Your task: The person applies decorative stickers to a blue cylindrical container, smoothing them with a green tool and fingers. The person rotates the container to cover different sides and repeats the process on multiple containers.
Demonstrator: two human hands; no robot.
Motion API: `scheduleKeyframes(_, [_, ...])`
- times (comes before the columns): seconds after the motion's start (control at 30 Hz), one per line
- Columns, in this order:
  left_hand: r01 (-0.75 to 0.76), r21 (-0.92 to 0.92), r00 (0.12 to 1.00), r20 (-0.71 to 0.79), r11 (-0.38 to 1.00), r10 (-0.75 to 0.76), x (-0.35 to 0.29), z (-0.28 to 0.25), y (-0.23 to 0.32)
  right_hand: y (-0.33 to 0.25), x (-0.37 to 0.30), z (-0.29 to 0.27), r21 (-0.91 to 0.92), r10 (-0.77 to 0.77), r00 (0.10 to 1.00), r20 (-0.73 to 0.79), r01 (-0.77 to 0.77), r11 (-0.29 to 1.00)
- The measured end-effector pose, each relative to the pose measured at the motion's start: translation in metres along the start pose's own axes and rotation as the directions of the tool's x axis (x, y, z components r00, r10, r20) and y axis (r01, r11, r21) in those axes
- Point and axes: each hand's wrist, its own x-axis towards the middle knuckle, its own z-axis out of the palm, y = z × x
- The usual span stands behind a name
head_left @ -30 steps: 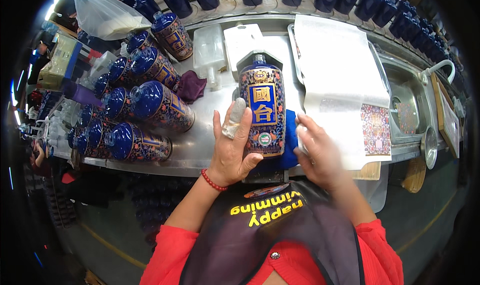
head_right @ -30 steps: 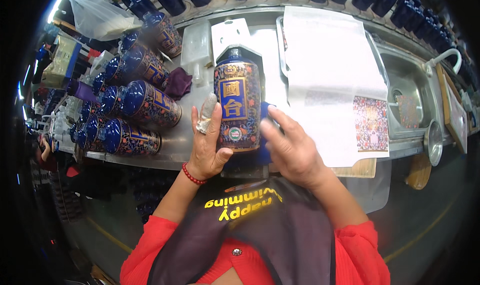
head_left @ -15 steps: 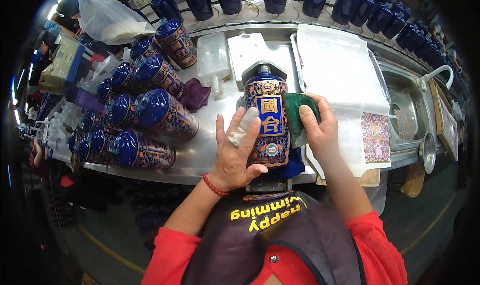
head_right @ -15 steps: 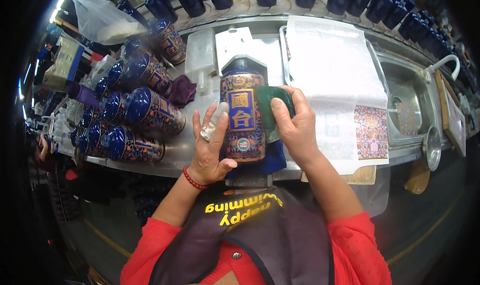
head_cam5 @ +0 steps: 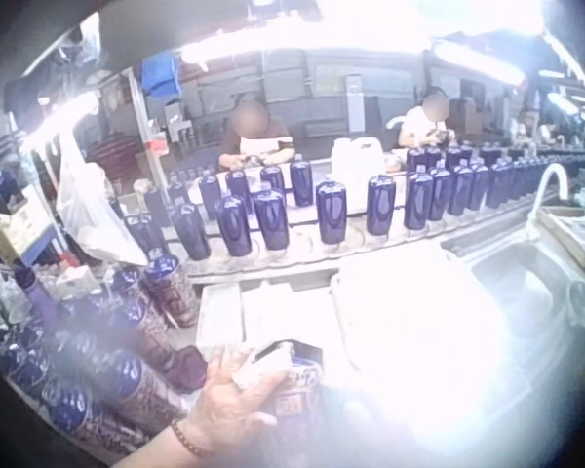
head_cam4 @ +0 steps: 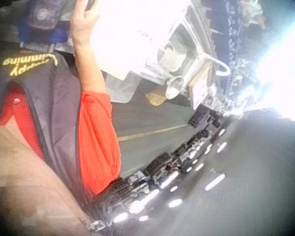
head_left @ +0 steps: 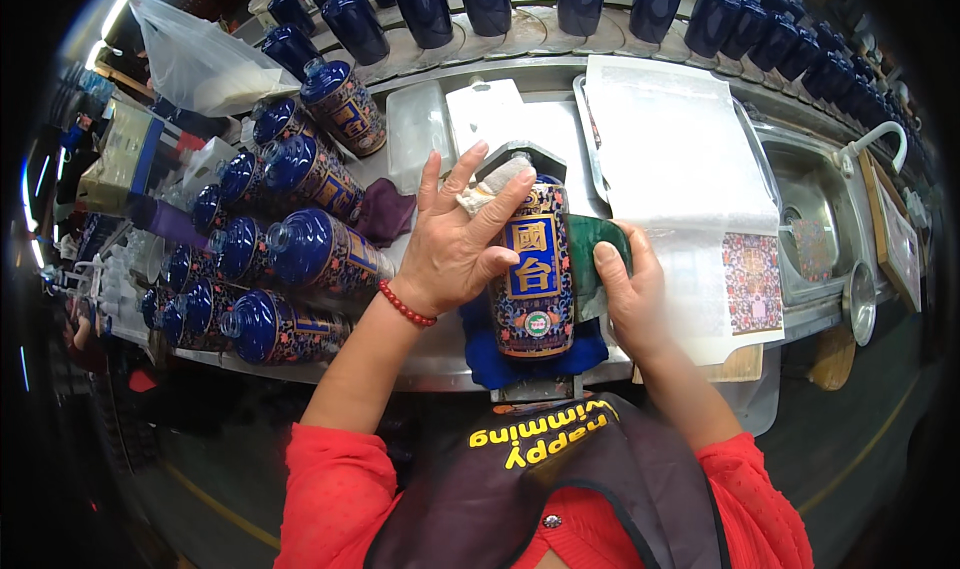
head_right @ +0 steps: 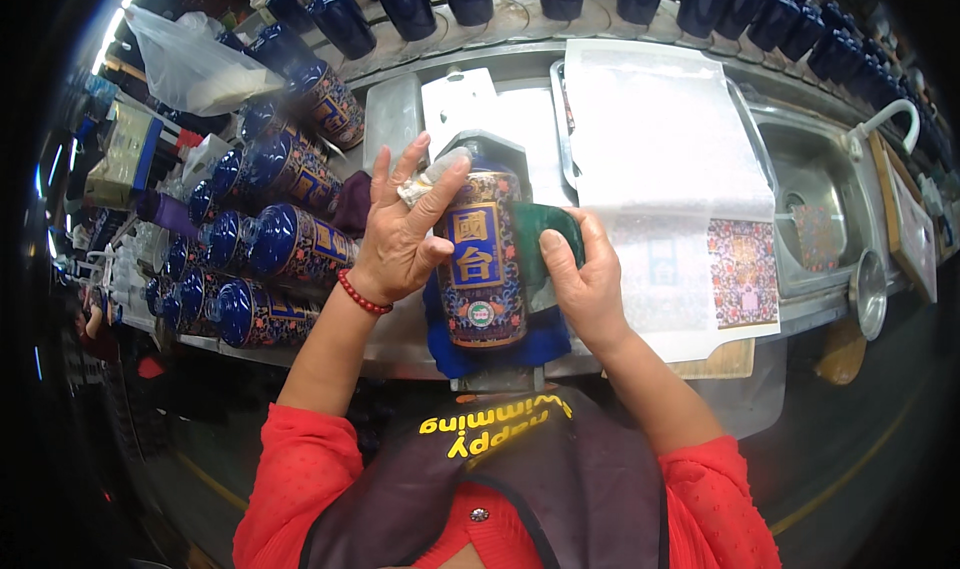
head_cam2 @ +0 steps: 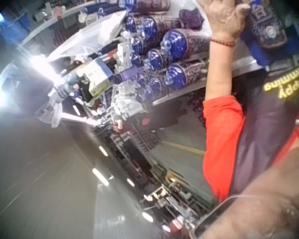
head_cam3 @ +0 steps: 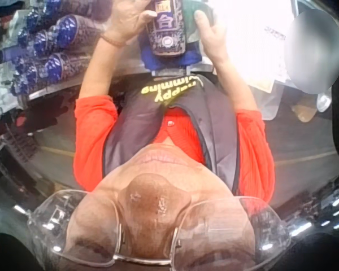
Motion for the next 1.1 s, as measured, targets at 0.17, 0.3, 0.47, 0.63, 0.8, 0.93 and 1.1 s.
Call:
scheduleKeyframes(0.17, [-0.155, 0.103, 0.98, 0.139, 0.983, 0.14, 0.023, -0.006, 0.006, 0.001, -0.002, -0.004, 0.012, -0.007, 1.0, 0.012, 0.007, 1.0])
scheduleKeyframes(0.3, [-0.134, 0.073, 0.978, 0.169, 0.988, 0.12, 0.029, -0.007, 0.0, -0.013, 0.006, -0.008, 0.071, 0.08, 0.997, 0.01, -0.081, 0.994])
scheduleKeyframes(0.47, [0.022, -0.127, 0.997, -0.073, 0.992, -0.031, 0.013, 0.001, -0.002, -0.025, 0.024, 0.002, 0.095, -0.058, 0.995, 0.083, 0.05, 0.994])
scheduleKeyframes(0.63, [0.15, -0.134, 0.971, -0.165, 0.98, -0.171, -0.007, 0.013, 0.003, -0.016, 0.042, 0.009, -0.181, -0.128, 0.978, 0.163, 0.157, 0.971])
scheduleKeyframes(0.8, [0.348, -0.291, 0.909, -0.13, 0.891, -0.397, -0.031, 0.023, 0.011, -0.071, 0.04, 0.009, -0.538, -0.534, 0.528, 0.66, 0.828, 0.154])
scheduleKeyframes(0.93, [0.406, -0.453, 0.811, -0.222, 0.794, -0.542, -0.062, 0.035, 0.044, -0.121, 0.046, 0.038, -0.248, 0.041, 0.255, 0.966, 0.875, 0.416])
scheduleKeyframes(1.1, [0.458, -0.466, 0.805, -0.144, 0.757, -0.576, -0.101, 0.028, 0.084, -0.101, 0.083, 0.064, -0.403, -0.138, 0.436, 0.889, 0.889, 0.217])
